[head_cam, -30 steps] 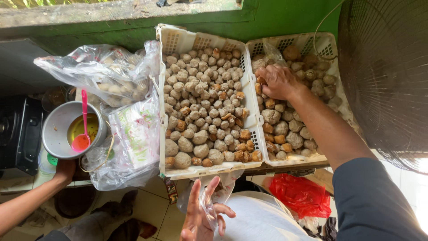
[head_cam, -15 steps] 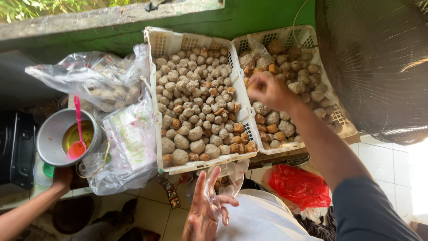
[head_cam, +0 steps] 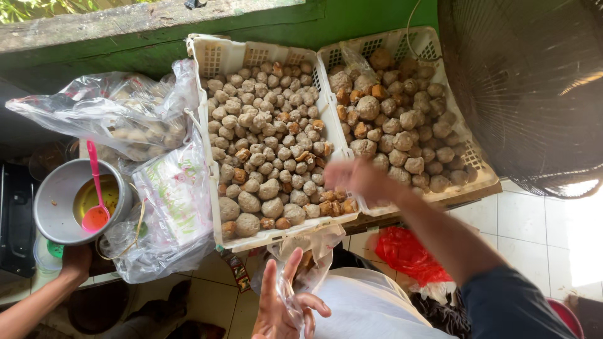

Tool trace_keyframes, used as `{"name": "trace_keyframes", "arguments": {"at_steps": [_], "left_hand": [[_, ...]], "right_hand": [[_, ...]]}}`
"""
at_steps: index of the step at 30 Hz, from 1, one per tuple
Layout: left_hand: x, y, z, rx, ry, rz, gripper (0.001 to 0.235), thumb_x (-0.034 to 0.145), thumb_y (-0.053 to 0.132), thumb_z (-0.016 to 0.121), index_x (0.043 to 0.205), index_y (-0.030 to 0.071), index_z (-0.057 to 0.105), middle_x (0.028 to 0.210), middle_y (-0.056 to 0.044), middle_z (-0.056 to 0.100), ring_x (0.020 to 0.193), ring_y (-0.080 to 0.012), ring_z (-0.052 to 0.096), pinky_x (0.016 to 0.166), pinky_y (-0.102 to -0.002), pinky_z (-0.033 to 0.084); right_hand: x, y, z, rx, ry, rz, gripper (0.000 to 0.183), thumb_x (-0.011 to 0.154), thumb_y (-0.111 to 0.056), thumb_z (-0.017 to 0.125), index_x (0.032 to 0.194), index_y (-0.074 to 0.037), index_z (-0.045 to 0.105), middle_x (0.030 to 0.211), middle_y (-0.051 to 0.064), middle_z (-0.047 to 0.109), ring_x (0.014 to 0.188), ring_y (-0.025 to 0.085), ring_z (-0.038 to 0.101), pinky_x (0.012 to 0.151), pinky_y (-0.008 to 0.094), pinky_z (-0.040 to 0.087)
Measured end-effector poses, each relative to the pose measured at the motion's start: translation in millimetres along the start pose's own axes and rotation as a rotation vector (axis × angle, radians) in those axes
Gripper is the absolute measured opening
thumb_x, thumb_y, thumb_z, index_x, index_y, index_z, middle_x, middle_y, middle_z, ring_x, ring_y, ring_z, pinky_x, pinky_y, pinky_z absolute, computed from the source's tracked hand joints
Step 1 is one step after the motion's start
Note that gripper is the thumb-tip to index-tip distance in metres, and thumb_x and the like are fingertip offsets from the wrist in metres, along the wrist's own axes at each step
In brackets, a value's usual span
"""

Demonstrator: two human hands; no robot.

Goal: The person sorts round meatballs from two white plastic crates into a clear plastic bag. They repeatedly pick up individual meatballs with their right hand and place them into the bag held open with their left hand. The process continues throughout the clip.

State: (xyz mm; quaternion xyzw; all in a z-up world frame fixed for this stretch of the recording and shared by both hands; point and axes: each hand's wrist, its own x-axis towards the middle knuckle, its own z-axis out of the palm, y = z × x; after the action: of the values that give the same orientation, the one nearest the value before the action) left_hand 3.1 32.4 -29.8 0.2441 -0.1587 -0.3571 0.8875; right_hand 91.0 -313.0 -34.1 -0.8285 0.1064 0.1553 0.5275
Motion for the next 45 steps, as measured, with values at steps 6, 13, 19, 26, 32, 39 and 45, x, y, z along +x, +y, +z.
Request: {"name": "trace_keyframes", "arguments": {"at_steps": [6, 13, 19, 26, 32, 39, 45], "left_hand": [[-3, -8, -9, 0.103, 0.042, 0.003, 0.086, 0.097, 0.045, 0.074, 0.161, 0.039, 0.016, 0.175, -0.028, -0.005, 0.100, -0.0352, 0.075, 0.051, -0.028, 0.056], [4, -12, -11, 0.044, 0.031, 0.102, 0.086, 0.099, 0.043, 0.074, 0.164, 0.035, 0.019, 0.176, -0.028, -0.005, 0.107, -0.0361, 0.074, 0.056, -0.028, 0.056], [7, -18, -10, 0.022, 0.100, 0.081, 0.103, 0.084, 0.065, 0.075, 0.161, 0.033, 0.014, 0.174, -0.028, -0.003, 0.100, -0.0400, 0.073, 0.048, -0.029, 0.056], [6, -13, -9, 0.048, 0.030, 0.077, 0.117, 0.079, 0.080, 0.070, 0.165, 0.030, 0.008, 0.173, -0.030, -0.002, 0.104, -0.0403, 0.073, 0.053, -0.030, 0.056], [3, -9, 2, 0.078, 0.056, 0.005, 0.115, 0.081, 0.081, 0.065, 0.164, 0.026, 0.007, 0.173, -0.033, 0.000, 0.103, -0.0378, 0.073, 0.052, -0.030, 0.056], [-9, 0, 6, 0.115, 0.054, -0.025, 0.113, 0.083, 0.082, 0.062, 0.165, 0.029, 0.008, 0.175, -0.032, -0.001, 0.107, -0.0360, 0.073, 0.058, -0.031, 0.056], [10, -4, 9, 0.098, 0.025, -0.022, 0.113, 0.079, 0.085, 0.063, 0.164, 0.035, 0.008, 0.177, -0.027, -0.008, 0.112, -0.0356, 0.072, 0.061, -0.031, 0.056]], "right_hand": [[117, 35, -152, -0.789, 0.655, -0.009, 0.032, 0.090, -0.028, 0.072, 0.112, -0.005, 0.071, 0.110, 0.021, 0.070, 0.090, 0.035, 0.067, 0.076, 0.051, 0.057], [145, 12, -166, -0.750, 0.327, 0.161, 0.032, 0.100, -0.011, 0.051, 0.127, -0.006, 0.067, 0.132, 0.024, 0.067, 0.117, 0.038, 0.064, 0.103, 0.050, 0.052], [147, -21, -130, -1.100, 0.129, 0.330, 0.046, 0.098, -0.033, 0.065, 0.132, -0.002, 0.062, 0.150, 0.023, 0.045, 0.135, 0.042, 0.046, 0.112, 0.050, 0.038], [118, -46, -126, -0.978, 0.131, 0.295, 0.044, 0.095, -0.029, 0.068, 0.134, -0.009, 0.062, 0.144, 0.020, 0.056, 0.132, 0.038, 0.054, 0.110, 0.048, 0.046], [108, -45, -129, -0.932, 0.170, 0.305, 0.036, 0.099, -0.027, 0.062, 0.130, -0.010, 0.061, 0.132, 0.018, 0.062, 0.117, 0.034, 0.060, 0.099, 0.047, 0.052], [77, -42, -117, -0.591, 0.391, 0.202, 0.027, 0.104, -0.024, 0.056, 0.127, -0.011, 0.059, 0.118, 0.016, 0.068, 0.099, 0.029, 0.067, 0.086, 0.046, 0.058], [-18, -24, 17, 0.573, -0.600, -0.553, 0.021, 0.098, -0.028, 0.076, 0.109, -0.011, 0.071, 0.110, 0.008, 0.073, 0.098, 0.017, 0.072, 0.081, 0.029, 0.064]]}}
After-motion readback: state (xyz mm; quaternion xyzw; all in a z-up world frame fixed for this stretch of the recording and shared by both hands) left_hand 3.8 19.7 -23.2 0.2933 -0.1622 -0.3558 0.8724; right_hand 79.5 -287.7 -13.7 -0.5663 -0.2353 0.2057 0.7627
